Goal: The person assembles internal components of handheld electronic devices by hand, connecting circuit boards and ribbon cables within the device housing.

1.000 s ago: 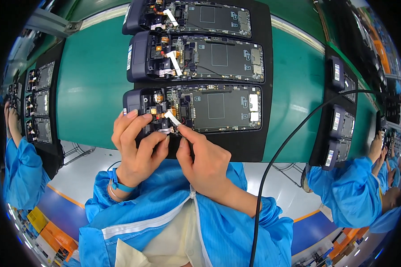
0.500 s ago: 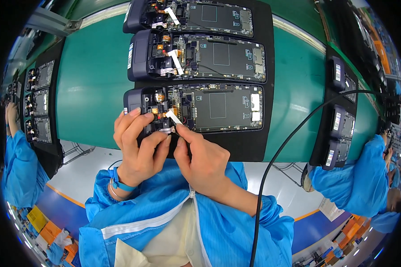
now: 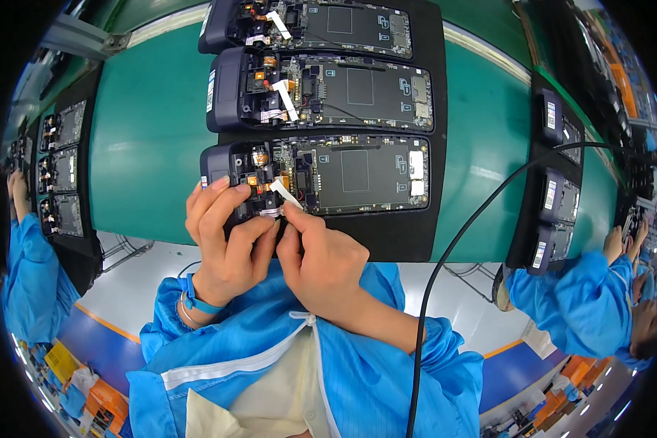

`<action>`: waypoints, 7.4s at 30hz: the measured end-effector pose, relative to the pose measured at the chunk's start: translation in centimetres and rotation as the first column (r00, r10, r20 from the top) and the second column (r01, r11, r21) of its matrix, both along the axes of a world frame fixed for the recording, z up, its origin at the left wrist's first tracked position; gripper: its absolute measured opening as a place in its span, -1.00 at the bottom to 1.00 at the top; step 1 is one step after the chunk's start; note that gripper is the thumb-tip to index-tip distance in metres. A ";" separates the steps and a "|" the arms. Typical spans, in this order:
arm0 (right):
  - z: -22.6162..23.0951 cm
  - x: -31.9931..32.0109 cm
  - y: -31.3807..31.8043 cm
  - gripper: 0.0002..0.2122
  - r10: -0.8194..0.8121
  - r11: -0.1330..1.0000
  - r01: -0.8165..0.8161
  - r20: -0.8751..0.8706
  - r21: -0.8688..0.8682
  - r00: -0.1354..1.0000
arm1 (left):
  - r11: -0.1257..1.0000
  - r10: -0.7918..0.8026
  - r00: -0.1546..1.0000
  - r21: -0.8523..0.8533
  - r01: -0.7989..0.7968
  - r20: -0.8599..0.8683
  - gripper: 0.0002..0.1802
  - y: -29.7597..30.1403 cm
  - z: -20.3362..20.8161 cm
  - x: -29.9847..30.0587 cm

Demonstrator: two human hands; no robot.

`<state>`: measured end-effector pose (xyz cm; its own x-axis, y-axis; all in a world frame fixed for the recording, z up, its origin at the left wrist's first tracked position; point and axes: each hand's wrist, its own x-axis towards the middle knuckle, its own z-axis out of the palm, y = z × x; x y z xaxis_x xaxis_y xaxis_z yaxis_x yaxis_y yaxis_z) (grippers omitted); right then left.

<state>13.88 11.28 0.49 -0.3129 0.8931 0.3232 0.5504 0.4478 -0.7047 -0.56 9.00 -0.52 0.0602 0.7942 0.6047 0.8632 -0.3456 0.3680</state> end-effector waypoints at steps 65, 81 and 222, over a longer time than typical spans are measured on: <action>2.3 1.3 9.3 -0.85 -0.044 0.988 0.052 0.057 -0.147 0.997 | 0.947 -0.318 0.879 -0.085 0.309 -0.356 -0.69 10.2 2.7 -3.2; 2.1 1.0 9.6 -0.85 0.042 0.999 -0.036 0.174 -0.037 0.984 | 0.937 -0.349 0.885 -0.104 0.333 -0.310 -0.64 10.4 3.1 -3.4; 2.3 -0.4 16.0 -0.83 -0.027 0.995 0.035 0.091 -0.089 0.995 | 0.931 -0.342 0.872 -0.003 0.364 -0.350 -0.65 16.4 2.6 -6.4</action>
